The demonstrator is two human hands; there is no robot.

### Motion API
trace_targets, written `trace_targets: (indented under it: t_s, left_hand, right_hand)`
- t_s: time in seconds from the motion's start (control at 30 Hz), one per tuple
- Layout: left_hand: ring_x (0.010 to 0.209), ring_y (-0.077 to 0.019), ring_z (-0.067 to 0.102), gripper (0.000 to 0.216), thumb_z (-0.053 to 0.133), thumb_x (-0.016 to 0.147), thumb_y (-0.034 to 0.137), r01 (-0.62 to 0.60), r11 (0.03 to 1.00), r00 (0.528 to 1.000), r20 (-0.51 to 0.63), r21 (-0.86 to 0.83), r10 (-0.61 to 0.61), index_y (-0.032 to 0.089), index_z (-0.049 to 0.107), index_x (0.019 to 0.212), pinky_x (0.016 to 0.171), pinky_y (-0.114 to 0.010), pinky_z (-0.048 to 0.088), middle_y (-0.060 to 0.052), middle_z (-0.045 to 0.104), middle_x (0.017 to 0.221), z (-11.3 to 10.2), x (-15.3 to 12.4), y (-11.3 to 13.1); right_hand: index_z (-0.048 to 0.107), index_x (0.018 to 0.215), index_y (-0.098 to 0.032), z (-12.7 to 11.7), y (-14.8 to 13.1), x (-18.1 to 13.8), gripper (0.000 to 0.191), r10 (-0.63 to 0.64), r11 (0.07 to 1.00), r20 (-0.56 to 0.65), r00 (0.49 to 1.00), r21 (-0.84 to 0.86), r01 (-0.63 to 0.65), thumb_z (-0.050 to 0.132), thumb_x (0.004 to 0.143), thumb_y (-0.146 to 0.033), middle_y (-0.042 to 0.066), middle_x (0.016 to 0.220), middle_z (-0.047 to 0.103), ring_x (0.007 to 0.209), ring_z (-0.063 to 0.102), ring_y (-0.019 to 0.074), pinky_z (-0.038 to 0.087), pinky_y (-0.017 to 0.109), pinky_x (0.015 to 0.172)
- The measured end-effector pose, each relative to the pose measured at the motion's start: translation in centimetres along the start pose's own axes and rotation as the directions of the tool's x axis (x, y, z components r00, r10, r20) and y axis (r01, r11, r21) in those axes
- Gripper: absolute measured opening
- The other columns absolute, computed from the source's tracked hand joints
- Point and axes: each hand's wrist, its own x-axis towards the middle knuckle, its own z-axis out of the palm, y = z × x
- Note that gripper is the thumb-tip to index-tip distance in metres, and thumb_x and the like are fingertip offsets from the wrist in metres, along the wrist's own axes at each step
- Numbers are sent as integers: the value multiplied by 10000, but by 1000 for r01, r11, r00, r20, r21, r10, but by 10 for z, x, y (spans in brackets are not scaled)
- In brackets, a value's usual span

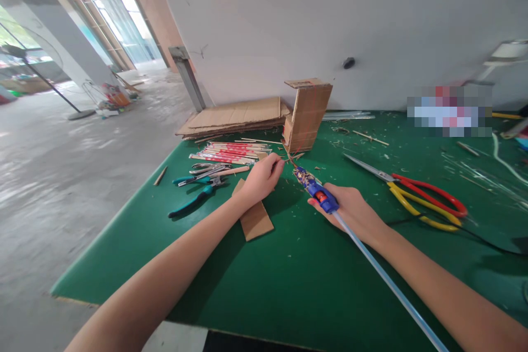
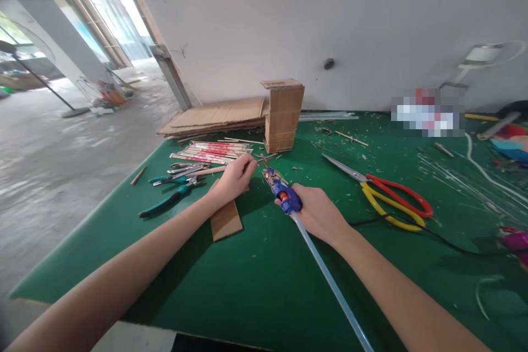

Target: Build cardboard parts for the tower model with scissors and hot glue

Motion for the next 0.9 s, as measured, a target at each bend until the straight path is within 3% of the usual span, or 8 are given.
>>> trace_targets:
  t_s: [0.9]
  left_hand:
    - [608,-120,442,254,345,932,283,-8,1000,999,36,23,8,194,401,701,581,-252,323,14,468,643,-1,1,2]
  right_hand:
    - [420,670,-237,1,2,-1,243,-5,1000,-7,1000,0,5,523,852,-360,-7,601,585,533,570,169,347,241,496]
